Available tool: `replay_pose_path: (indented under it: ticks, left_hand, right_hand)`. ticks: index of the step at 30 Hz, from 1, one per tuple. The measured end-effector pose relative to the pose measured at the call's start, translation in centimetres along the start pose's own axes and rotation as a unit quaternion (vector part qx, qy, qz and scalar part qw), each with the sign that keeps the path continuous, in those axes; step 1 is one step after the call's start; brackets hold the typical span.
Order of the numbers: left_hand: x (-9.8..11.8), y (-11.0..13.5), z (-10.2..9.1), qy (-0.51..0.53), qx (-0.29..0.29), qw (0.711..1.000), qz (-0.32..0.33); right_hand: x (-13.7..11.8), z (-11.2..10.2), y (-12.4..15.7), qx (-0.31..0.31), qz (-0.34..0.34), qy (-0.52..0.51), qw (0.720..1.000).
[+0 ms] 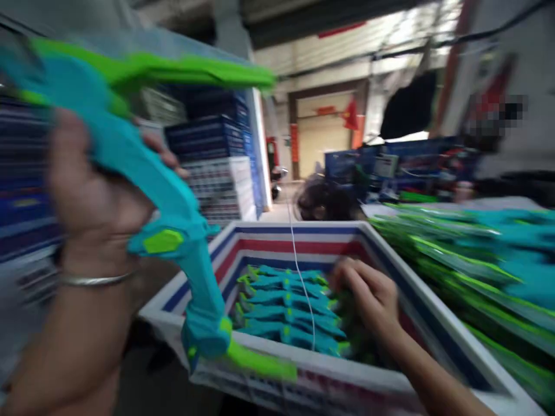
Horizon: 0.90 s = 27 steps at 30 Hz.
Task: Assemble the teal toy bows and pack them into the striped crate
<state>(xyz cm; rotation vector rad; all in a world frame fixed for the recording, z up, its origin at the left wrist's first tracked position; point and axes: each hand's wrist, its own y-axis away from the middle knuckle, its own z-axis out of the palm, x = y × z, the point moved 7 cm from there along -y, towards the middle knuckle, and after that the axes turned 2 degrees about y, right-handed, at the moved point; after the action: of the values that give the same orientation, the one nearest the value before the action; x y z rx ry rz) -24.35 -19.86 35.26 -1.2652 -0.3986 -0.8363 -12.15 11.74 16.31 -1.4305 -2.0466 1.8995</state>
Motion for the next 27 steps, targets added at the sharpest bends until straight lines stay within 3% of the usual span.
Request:
replay_pose_path:
  ticks: [2, 5, 7, 9, 12, 17, 22, 27]
  left_hand:
    - [0.6, 1.0, -0.4, 0.05, -0.1, 0.992, -0.057]
    - [-3.4, 6.2, 0.9, 0.036, -0.302, 0.925, -0.229]
    - [-6.7, 11.0, 1.2, -0.003, -0.376, 0.872, -0.314]
    - [-9.1, 15.4, 1.0, -0.024, -0.413, 0.831, -0.371]
    - [-11.0, 19.4, -0.1, -0.051, -0.434, 0.803, -0.405]
    - [-12.8, 21.7, -2.2, -0.083, -0.413, 0.787, -0.45]
    - [-13.7, 23.6, -3.3, -0.054, -0.394, 0.771, -0.498]
    - [-15.6, 26.2, -4.6, -0.033, -0.38, 0.751, -0.539]
  right_hand:
    - [-3.5, 0.3, 0.7, -0.002, -0.072, 0.023, 0.997]
    - [-9.1, 0.6, 2.2, 0.01, -0.172, 0.059, 0.983]
    - [-11.6, 1.3, 2.7, 0.012, -0.176, 0.067, 0.982]
    - [-12.6, 2.9, 2.6, -0.003, -0.145, 0.066, 0.987]
    - [-11.1, 6.3, 2.1, -0.072, -0.074, 0.032, 0.994]
    - [-5.9, 9.3, 3.5, -0.142, 0.11, -0.042, 0.983]
    - [-3.7, 11.1, 7.7, -0.286, 0.244, -0.161, 0.912]
    - [-3.3, 11.1, 10.2, -0.314, 0.305, -0.243, 0.866]
